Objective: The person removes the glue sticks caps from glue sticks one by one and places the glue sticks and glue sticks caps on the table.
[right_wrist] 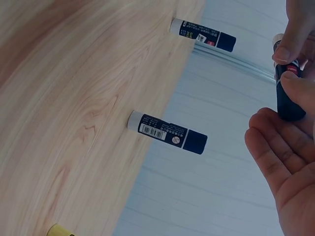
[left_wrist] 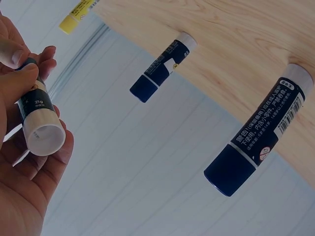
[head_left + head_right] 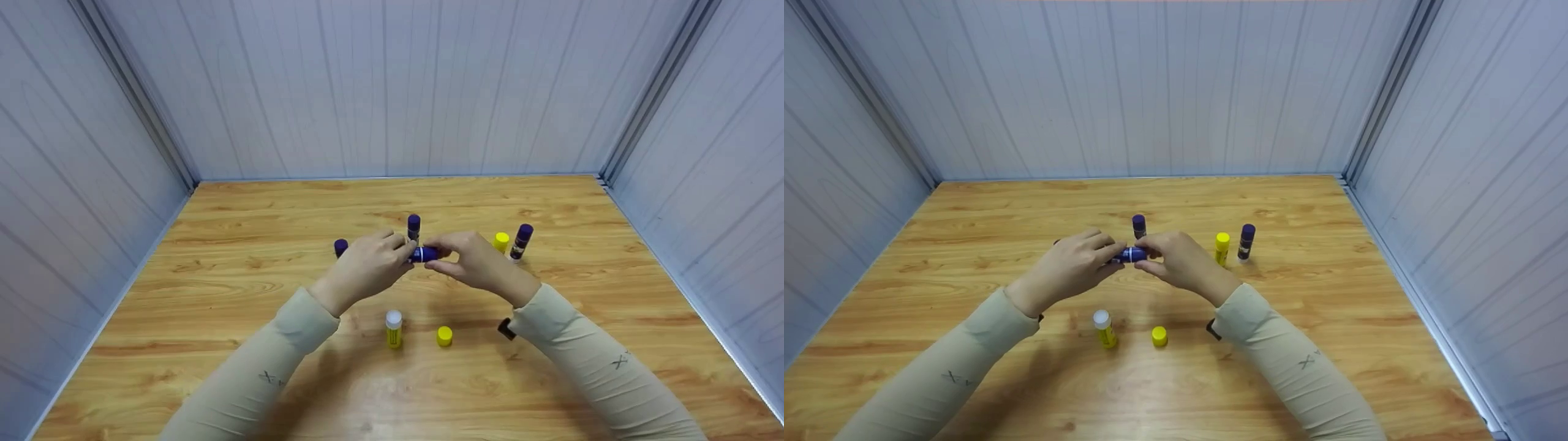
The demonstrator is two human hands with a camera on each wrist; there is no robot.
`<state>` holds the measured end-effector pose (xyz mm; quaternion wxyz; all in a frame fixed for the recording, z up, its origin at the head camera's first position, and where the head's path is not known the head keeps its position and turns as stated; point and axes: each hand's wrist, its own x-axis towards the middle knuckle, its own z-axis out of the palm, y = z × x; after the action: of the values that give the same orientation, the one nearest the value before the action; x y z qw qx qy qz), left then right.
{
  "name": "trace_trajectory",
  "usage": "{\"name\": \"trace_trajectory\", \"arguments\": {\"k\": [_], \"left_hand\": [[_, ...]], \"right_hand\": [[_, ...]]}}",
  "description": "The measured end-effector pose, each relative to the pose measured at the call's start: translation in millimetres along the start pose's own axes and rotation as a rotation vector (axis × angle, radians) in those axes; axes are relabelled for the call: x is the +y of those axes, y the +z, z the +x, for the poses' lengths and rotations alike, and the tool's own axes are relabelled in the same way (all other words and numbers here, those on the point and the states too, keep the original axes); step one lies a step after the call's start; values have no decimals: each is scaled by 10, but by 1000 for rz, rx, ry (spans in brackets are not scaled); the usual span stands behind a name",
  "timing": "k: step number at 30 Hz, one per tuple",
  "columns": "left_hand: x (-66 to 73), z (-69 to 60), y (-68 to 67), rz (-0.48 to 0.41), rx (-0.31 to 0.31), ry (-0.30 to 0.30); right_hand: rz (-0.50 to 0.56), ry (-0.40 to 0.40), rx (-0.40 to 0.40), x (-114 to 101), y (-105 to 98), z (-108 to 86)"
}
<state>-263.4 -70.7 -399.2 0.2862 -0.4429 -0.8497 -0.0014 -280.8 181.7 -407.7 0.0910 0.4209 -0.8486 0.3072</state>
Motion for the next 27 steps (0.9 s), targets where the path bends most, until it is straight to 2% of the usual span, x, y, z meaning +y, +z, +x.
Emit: {"name": "trace_trajectory", "arguments": {"k": [3,6,11,16,21,27], "left_hand": [[5,10,-6,-26,-7,-24],[15,31,-9,-38,-39,-74],[37,70,29,17,-98,-150],[58,86,97,93,-58,-190],[69,89,133,149,0,-192],[93,85,127,187,-14,-205]], "right_hand": [[7,-3,28,-11,0,-4],[17,3,57,-31,1,0],[64,10,73,-85,7,18],[79,-23,69,-137,21,36],[79,-65,68,-184,29,53],[83,-60,71,-199,40,46]]}}
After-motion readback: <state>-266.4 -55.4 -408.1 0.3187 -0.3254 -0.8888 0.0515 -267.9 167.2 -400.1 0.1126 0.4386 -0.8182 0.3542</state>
